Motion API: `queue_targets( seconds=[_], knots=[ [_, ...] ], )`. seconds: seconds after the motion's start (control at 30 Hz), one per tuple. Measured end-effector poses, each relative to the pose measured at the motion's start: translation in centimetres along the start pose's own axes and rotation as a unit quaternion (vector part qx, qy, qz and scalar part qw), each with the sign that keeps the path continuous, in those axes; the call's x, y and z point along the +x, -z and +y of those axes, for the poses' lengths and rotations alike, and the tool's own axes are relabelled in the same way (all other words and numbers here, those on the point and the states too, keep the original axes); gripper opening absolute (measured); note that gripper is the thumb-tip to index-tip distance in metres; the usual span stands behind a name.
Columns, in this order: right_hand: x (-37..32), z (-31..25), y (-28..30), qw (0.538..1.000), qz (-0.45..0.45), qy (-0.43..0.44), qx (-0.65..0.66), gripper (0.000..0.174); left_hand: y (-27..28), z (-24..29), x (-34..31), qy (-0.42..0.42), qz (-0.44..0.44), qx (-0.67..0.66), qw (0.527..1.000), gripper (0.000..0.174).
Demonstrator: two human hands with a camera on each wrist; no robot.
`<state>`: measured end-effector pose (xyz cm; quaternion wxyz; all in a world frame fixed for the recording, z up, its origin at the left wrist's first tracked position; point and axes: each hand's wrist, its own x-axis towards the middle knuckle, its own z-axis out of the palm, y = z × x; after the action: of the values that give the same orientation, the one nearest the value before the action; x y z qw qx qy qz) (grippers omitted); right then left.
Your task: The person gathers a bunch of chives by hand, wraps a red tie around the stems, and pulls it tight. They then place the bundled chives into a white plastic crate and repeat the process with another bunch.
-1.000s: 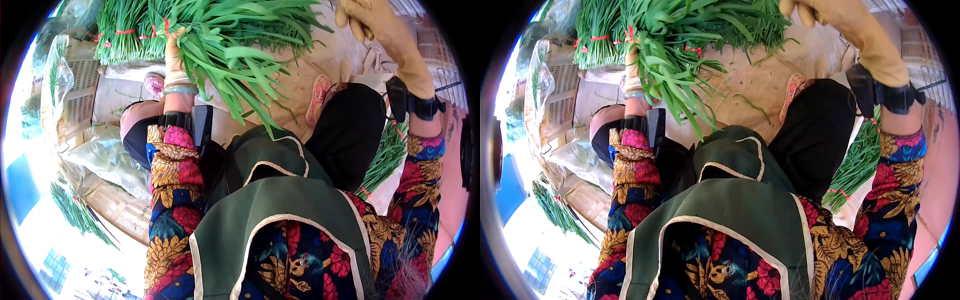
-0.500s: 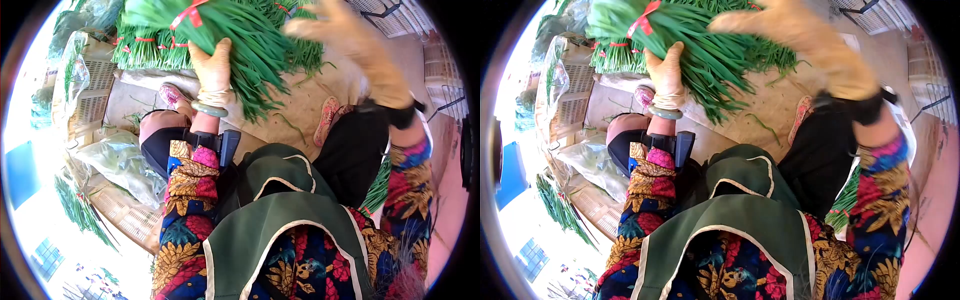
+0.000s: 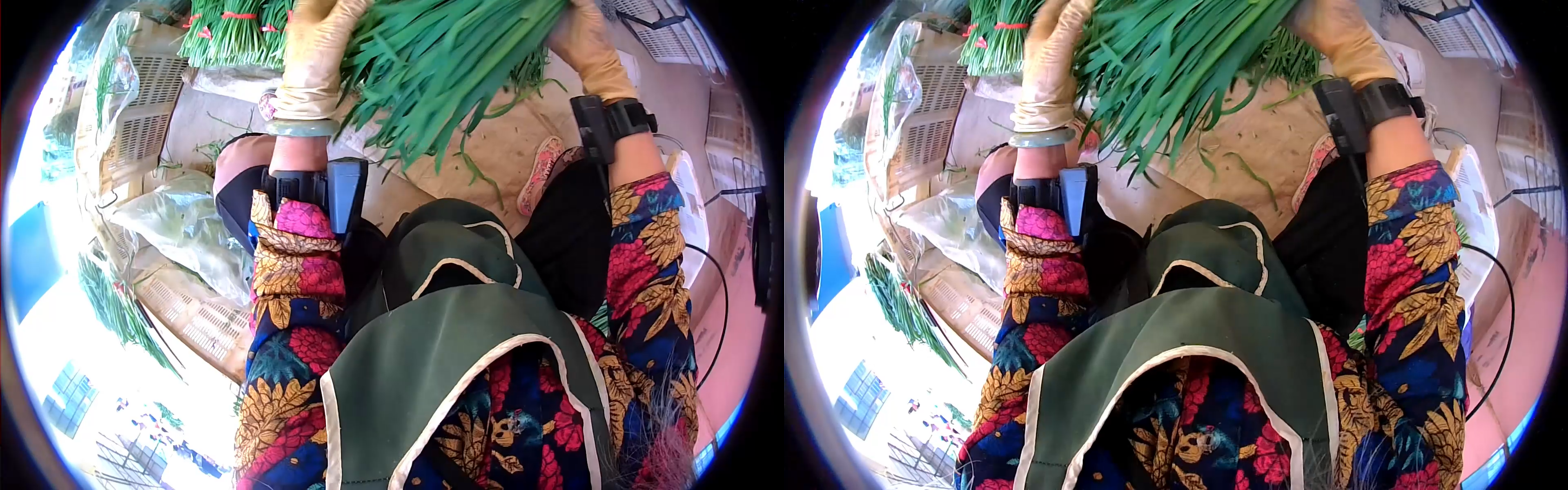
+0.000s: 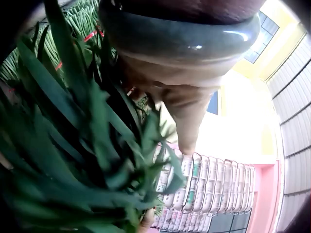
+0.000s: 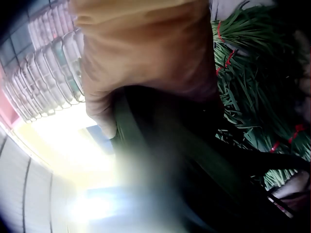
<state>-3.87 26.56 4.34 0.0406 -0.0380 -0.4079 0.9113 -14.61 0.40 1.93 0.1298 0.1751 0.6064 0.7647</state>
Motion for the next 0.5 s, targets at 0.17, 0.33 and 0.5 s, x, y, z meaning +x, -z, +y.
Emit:
queue_targets(
  seconds=[0.17,0.33,0.5],
  knots=[
    [-0.3,-0.7,0.9,0.995,0.056,0.056,-0.053,0.044,-1.7,-0.3,-3.1,0.127,-0.232,0.095,0.960,0.064],
    [-1.2,-1.7,1.2,0.992,0.089,0.042,-0.078,0.047,-1.3,1.1,-2.6,0.136,-0.267,0.198,0.933,0.043],
    [-1.9,-3.1,2.6,0.983,0.156,0.085,-0.043,0.050,-0.6,-0.6,-2.5,0.253,-0.214,0.041,0.943,0.041]
  ],
)
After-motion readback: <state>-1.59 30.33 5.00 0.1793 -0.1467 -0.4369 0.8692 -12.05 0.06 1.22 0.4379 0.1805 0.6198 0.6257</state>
